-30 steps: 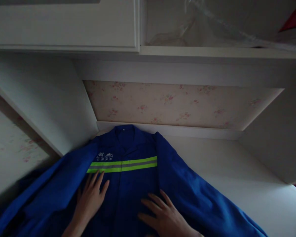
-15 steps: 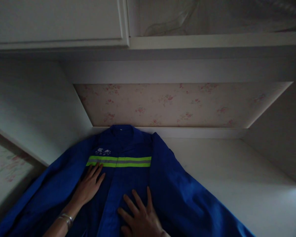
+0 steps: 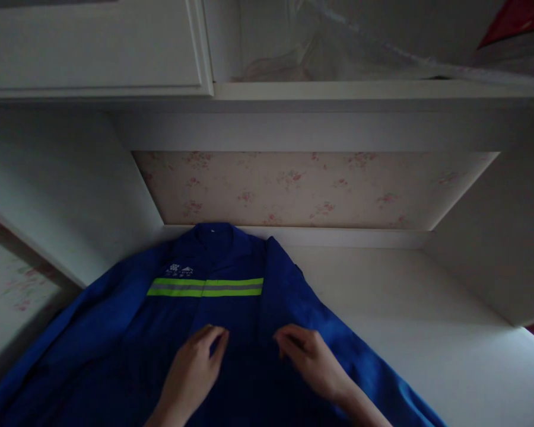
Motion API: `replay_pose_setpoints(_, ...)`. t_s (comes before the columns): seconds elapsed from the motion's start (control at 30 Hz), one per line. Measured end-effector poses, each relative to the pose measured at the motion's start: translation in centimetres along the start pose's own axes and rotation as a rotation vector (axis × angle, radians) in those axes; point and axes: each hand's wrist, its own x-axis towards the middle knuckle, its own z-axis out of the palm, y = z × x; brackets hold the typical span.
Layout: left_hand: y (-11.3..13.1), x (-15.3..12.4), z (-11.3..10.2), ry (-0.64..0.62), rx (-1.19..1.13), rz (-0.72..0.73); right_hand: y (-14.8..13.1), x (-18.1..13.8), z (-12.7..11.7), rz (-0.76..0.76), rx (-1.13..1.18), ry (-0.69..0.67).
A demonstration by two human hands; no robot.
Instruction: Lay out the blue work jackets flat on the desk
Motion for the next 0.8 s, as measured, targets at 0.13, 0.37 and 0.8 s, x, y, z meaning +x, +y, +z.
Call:
replay_pose_setpoints(0.13, 3.4, -0.9, 3.8, -0.12, -0.132, -0.047, 4.7, 0.3, 0.6, -0.055, -0.26, 0.138)
replay_pose_setpoints(0.37, 2.6, -0.9, 6.2, -0.127, -0.071, -0.023, 6.5, 0.5, 2.1, -0.108, -0.355, 0.12)
replay_pose_setpoints(0.8, 1.9, -0.5, 6.9, -0.111, -0.07, -0.036, 7.9, 1.1, 2.0, -0.099, -0.36, 0.08)
